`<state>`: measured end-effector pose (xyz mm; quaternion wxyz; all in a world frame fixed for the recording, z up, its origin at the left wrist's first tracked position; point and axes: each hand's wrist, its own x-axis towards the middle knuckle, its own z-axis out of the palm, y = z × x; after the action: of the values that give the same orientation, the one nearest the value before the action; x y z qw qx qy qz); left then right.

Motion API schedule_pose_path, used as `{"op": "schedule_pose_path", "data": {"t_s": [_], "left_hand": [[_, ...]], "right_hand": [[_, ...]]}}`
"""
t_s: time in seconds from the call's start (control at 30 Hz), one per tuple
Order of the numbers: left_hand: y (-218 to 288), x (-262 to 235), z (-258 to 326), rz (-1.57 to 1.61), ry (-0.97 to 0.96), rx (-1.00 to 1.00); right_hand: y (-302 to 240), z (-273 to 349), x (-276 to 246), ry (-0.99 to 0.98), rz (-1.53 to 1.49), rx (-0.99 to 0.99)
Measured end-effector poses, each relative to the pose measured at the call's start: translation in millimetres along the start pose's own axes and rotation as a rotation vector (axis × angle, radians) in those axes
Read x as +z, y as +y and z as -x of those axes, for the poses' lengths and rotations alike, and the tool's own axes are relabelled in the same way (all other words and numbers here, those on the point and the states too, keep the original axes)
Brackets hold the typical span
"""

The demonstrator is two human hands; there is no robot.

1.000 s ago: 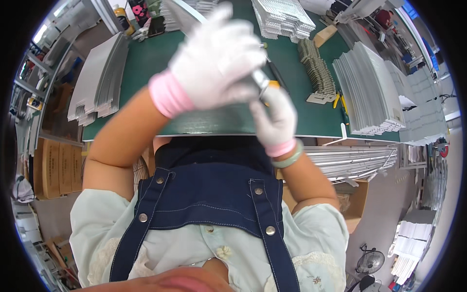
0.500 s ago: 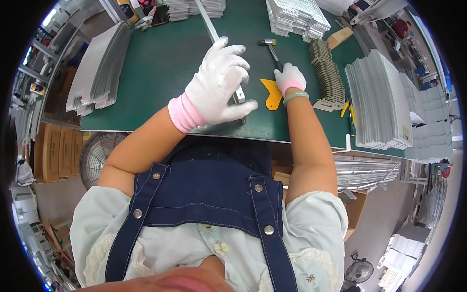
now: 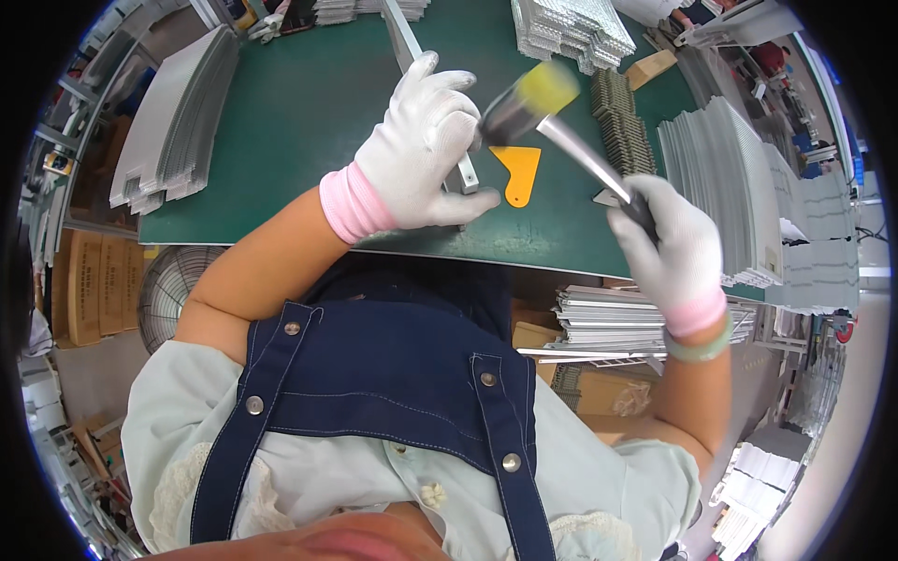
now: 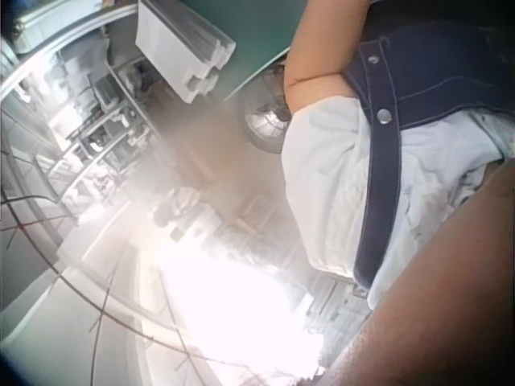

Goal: The person assembles air filters by placing a mesh screen into a frame, securing it with a handheld stapler, and adding a plastic clip. They repeat this process for multiple units, stacking completed filters on the table.

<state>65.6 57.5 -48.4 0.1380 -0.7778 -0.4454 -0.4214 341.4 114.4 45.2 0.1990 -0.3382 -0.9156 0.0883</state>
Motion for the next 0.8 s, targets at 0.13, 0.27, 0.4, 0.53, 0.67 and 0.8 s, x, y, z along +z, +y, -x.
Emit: {"op": "schedule_pose_path", "data": {"t_s": [0.13, 0.27, 0.4, 0.53, 0.67, 0.8], "left_hand": [[-2, 1, -4, 0.008, -0.001, 0.022], [0, 0, -6, -0.024, -0.002, 0.008], [-1, -2, -4, -0.011, -0.03, 0.01], [-2, 4, -4, 0.02, 0.02, 0.006], [-3, 4, -5, 0.016, -0.003, 0.009], [-6, 9, -3, 0.013, 0.022, 0.029]], "right_hand": [[-14, 13, -33, 0.121, -0.068, -0.037], [-16, 10, -24, -0.005, 0.166, -0.22], [-25, 4, -40, 0.07, 0.166, -0.236], [-22, 1, -33, -0.076, 0.271, -0.235], [-26, 0, -34, 0.014, 0.251, -0.239], [-23, -1, -29, -0.244, 0.58, -0.336]]}}
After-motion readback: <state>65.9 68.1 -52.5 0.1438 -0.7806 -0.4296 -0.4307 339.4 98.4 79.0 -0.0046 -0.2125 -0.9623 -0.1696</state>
